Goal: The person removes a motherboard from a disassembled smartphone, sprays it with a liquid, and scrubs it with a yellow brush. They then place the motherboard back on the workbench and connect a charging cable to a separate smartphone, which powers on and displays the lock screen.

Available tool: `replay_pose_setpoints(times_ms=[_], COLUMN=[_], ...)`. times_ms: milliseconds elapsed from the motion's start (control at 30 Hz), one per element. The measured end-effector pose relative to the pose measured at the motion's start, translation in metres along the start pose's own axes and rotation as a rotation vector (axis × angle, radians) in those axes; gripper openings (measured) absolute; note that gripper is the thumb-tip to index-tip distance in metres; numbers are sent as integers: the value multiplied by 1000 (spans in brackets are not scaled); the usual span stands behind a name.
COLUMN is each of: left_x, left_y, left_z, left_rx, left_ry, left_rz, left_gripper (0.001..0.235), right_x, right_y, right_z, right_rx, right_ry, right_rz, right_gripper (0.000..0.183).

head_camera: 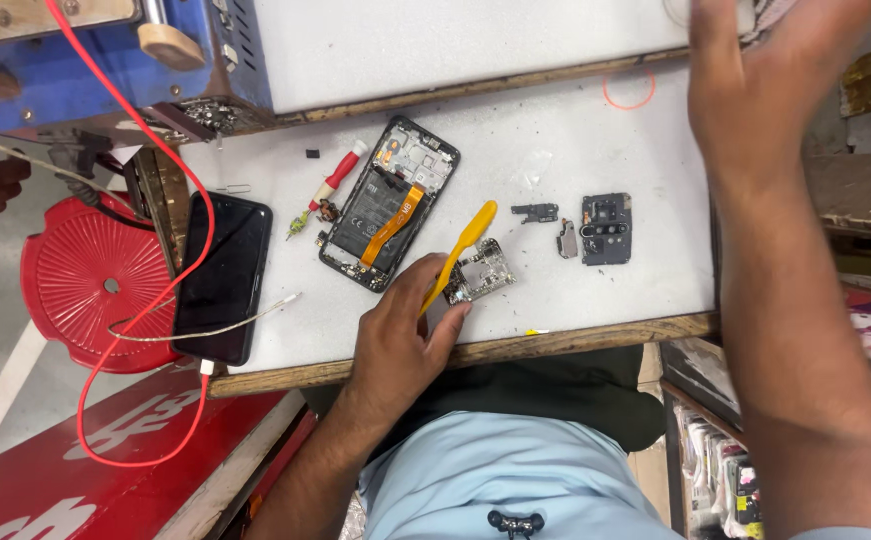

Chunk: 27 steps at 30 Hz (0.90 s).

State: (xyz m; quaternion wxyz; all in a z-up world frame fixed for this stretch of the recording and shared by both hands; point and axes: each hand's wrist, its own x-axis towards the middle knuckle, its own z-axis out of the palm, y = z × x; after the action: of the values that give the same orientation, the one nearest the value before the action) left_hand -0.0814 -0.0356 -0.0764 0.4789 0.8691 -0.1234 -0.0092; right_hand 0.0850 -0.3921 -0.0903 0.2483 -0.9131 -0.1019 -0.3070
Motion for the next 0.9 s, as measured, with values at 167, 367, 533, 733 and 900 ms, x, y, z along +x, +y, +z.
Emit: replay_pose_setpoints(times_ms=[167, 367, 533, 733, 900], left_x=[-8, 1, 6, -22, -41], left_y=[9, 23, 28, 7, -5], left_z=[-3, -4, -15, -39, -49], left_rx=[-104, -115, 18, 104, 264], left_ry=[93, -64, -120, -76, -240], left_rz=[86, 151, 141, 172, 132], left_gripper=[63, 58, 60, 65, 73], right_x=[-64, -107, -115, -126, -121], right_y=[-135, -180, -178, -174, -177], right_z=[-32, -11, -1, 0, 1], right_rx=[888, 1890, 2058, 1944, 2056], right_ry=[-31, -591, -462, -458, -449], right_rz=[472, 1186, 1232, 1288, 1276], right_gripper=[82, 80, 57, 50, 56])
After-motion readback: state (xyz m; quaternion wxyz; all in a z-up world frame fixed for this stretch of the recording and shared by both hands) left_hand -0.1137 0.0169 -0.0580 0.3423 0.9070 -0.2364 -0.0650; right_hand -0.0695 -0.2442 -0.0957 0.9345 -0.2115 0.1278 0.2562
